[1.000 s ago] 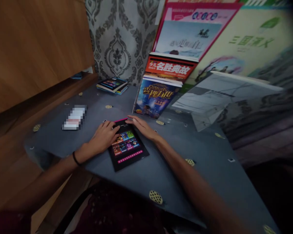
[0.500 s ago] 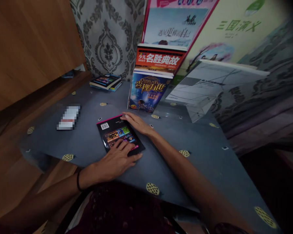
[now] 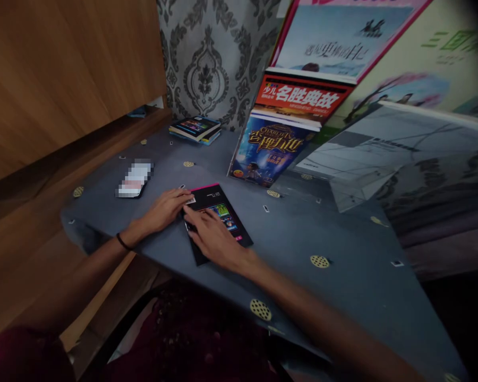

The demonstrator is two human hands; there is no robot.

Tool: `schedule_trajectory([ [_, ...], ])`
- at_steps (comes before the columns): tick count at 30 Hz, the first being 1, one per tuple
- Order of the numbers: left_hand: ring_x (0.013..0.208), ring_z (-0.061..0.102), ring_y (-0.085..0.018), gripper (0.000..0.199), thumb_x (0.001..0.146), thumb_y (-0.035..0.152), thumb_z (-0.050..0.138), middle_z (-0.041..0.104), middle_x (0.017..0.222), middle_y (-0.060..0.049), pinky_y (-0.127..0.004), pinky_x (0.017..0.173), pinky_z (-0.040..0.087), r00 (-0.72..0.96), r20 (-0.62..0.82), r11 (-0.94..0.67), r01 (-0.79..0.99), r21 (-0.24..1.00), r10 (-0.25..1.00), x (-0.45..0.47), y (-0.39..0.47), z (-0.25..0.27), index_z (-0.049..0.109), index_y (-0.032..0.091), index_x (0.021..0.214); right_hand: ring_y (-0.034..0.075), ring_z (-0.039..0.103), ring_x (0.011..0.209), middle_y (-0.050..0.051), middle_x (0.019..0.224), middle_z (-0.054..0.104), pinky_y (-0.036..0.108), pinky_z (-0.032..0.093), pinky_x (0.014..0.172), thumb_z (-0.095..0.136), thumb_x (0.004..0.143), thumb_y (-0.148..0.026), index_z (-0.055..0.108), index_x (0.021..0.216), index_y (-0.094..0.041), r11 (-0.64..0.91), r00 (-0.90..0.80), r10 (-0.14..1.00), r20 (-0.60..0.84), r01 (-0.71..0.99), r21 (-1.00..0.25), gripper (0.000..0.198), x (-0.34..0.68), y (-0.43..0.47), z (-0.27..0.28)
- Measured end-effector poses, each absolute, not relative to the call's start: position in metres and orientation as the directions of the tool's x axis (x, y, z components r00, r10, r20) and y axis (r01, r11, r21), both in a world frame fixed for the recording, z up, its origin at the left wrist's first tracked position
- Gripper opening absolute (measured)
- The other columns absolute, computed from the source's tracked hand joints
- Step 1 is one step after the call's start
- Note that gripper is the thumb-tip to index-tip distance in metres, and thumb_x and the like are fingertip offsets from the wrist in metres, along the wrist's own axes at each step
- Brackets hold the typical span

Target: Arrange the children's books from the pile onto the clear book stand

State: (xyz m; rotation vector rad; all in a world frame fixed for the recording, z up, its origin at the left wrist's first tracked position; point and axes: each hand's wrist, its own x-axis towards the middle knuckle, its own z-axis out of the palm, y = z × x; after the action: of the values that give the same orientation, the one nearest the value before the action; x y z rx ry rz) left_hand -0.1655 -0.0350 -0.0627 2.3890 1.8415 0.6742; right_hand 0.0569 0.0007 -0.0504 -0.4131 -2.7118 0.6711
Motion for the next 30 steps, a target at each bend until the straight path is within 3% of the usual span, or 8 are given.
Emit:
schedule_trajectory([
  [3,0.129,0.057,-0.022,0.037,0.106,0.026,0.036,0.063,0.139,-0.009,-0.044,0.109,0.047,0.194,0.318,-0.292,0.909,0.297,0.928,-0.164,-0.036,-0.065,0.062,0.020,0.133,0.022,0.049,0.141,0.011,0.146,0.060,0.050,0.033,0.123,0.043,0.103,-0.021,0.040,0.154,-0.022,0.854,-0.939,0.247,0.241,0.093,-0.512,0.051,0.081,-0.028,-0.051],
  [9,0.125,0.060,-0.024,0.038,0.106,0.030,0.037,0.065,0.135,-0.010,-0.044,0.106,0.050,0.221,0.359,-0.336,0.893,0.299,0.907,-0.167,-0.035,-0.068,0.064,0.019,0.130,0.019,0.059,0.132,0.004,0.139,0.066,0.047,0.043,0.119,0.043,0.106,-0.026,0.058,0.141,-0.029,0.700,-0.945,0.279,0.172,0.077,-0.710,0.038,0.150,-0.030,-0.051],
  [17,0.124,0.062,-0.025,0.039,0.105,0.026,0.036,0.065,0.136,-0.010,-0.046,0.104,0.050,0.217,0.325,-0.299,0.926,0.230,0.921,-0.164,-0.037,-0.065,0.064,0.020,0.131,0.023,0.073,0.111,0.002,0.108,0.080,0.048,0.056,0.105,0.050,0.103,-0.036,0.067,0.132,-0.029,0.526,-0.735,0.652,0.189,0.258,-0.811,0.034,0.199,0.004,-0.056],
  [20,0.131,0.057,-0.027,0.045,0.101,0.016,0.034,0.060,0.144,-0.013,-0.053,0.110,0.044,0.260,0.254,-0.302,0.942,0.144,0.932,-0.160,-0.047,-0.059,0.058,0.019,0.138,0.024,0.071,0.114,0.002,0.107,0.080,0.049,0.055,0.105,0.054,0.101,-0.034,0.071,0.125,-0.030,0.566,-0.707,0.664,0.242,0.265,-0.781,0.031,0.201,0.003,-0.056],
  [25,0.144,0.047,-0.026,0.063,0.091,0.006,0.039,0.045,0.159,-0.011,-0.057,0.120,0.031,0.411,0.080,-0.414,0.910,0.024,0.908,-0.160,-0.065,-0.042,0.043,0.024,0.151,0.025,0.068,0.119,0.008,0.125,0.074,0.050,0.056,0.103,0.055,0.099,-0.026,0.073,0.122,-0.027,0.695,-0.702,0.603,0.380,0.228,-0.682,0.029,0.195,0.003,-0.058],
  [30,0.144,0.047,-0.025,0.068,0.090,0.007,0.048,0.050,0.156,-0.009,-0.055,0.123,0.023,0.617,-0.060,-0.620,0.782,-0.057,0.784,-0.147,-0.053,-0.016,0.039,0.030,0.154,0.027,0.059,0.132,0.009,0.135,0.068,0.057,0.051,0.109,0.056,0.099,-0.029,0.069,0.130,-0.028,0.774,-0.777,0.522,0.351,0.259,-0.578,0.033,0.191,0.004,-0.060],
])
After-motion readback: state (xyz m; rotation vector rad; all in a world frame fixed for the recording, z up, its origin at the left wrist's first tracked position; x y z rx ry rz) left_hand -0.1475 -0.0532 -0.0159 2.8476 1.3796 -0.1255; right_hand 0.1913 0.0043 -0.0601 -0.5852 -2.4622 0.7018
